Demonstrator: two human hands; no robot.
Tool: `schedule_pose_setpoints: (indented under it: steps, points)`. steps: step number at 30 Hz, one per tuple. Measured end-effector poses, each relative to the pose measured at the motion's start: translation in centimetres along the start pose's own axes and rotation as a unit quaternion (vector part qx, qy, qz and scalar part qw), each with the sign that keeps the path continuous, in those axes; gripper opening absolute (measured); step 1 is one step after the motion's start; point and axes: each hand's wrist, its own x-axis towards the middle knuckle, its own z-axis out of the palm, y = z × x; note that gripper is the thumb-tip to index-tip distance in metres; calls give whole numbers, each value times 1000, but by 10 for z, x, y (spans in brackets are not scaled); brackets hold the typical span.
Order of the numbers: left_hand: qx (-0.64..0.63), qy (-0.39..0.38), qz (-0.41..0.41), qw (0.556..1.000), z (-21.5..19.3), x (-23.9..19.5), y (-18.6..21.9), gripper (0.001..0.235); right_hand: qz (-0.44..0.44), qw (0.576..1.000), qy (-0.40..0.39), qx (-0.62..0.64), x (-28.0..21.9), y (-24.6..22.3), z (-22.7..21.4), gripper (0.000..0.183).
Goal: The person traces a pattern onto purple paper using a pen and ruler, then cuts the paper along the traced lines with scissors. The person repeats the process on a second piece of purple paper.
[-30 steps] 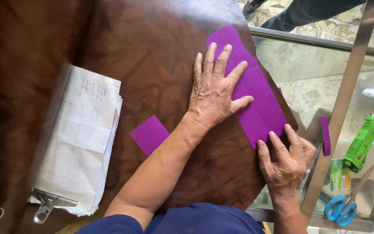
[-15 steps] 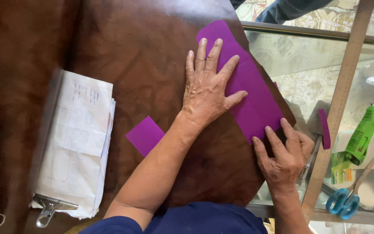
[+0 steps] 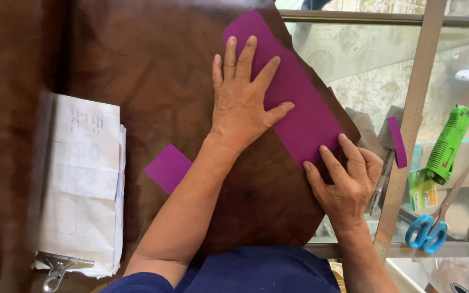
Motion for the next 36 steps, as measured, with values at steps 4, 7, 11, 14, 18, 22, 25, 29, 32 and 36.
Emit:
schedule_pose_setpoints:
  steps: [4,7,11,14,18,22,25,29,32,36]
  points:
    - [-11,-2,-2,1000,1,0,-1,81,7,1000,-3,7,-2,0,0,26]
    - [1,12,2,1000,2,0,-1,84,5,1000,0,3,-3,1,1,27]
    - [-3,16,-5,1000,3,0,-1,86,4,1000,-2,14,-4,2,1,28]
    - [1,12,-8,1000,5,0,-1,87,6,1000,-5,20,-3,2,0,28]
    - [9,18,-3,1000,5,0,-1,88,10,1000,-10,21,-5,2,1,30]
    - [10,16,-3,1000,4,0,-1,88,7,1000,-12,14,-5,3,1,29]
    - [2,5,-3,1000,1,2,-1,88,1,1000,-12,16,-4,3,1,31]
    - [-5,4,-4,1000,1,1,-1,89,-1,1000,-10,18,-4,3,1,31]
    - [-4,10,-3,1000,3,1,-2,89,3,1000,-11,18,-5,4,1,30]
    - [0,20,-1,1000,4,0,-2,90,10,1000,-14,14,-7,5,2,30]
